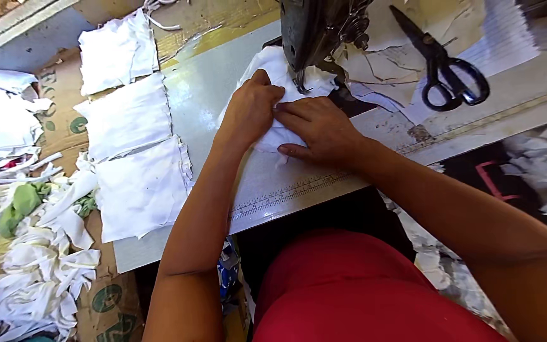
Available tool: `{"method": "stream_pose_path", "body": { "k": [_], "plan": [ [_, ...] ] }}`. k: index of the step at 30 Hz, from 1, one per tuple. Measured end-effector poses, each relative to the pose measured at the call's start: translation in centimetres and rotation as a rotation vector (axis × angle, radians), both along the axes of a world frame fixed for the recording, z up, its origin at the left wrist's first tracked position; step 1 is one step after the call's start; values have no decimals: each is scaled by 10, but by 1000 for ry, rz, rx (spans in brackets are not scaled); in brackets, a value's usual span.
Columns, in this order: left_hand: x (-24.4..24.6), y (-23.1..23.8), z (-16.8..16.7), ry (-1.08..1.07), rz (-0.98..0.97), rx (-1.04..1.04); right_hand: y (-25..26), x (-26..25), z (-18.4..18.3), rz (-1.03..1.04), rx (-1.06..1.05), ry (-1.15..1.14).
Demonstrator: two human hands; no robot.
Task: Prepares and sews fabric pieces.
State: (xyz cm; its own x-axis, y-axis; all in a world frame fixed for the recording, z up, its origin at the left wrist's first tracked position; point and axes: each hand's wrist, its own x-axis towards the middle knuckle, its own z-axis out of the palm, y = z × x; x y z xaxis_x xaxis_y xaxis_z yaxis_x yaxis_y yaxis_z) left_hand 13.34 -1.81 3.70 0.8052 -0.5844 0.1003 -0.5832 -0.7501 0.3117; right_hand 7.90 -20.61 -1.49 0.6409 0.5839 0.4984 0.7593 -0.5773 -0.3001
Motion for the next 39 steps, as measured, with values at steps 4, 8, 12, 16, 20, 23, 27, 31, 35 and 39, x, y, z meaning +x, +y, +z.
{"method": "stream_pose_path", "body": {
  "k": [4, 8, 12, 16, 20, 23, 27, 31, 35, 39],
  "plan": [
    [0, -4, 2, -95, -37, 84, -1, 1, 6, -54, -20, 68],
    [5, 6, -12, -145, -203, -28, -16, -3, 6, -160, 31, 83],
    [-5, 3, -17, -193, -129, 33, -34, -1, 8, -260, 46, 108],
    [-13, -14, -15, -148, 8, 113, -44, 13, 13, -352, -14, 110],
    [-14, -30, -14, -95, 169, 139, -46, 29, 12, -435, -59, 54],
    [-13, -37, -11, -64, 258, 150, -38, 36, 7, -489, -58, -83],
    [-9, -44, -10, -60, 341, 179, -40, 25, 2, -322, 54, -190],
    [-4, -48, -8, -50, 411, 195, -40, 18, -1, -239, -9, -93],
    [2, -51, -11, -58, 447, 153, -38, 18, 2, -299, -70, -39],
    [-5, -25, 1, 17, 346, 56, -37, 17, 7, -285, -98, 95]
  ]
}}
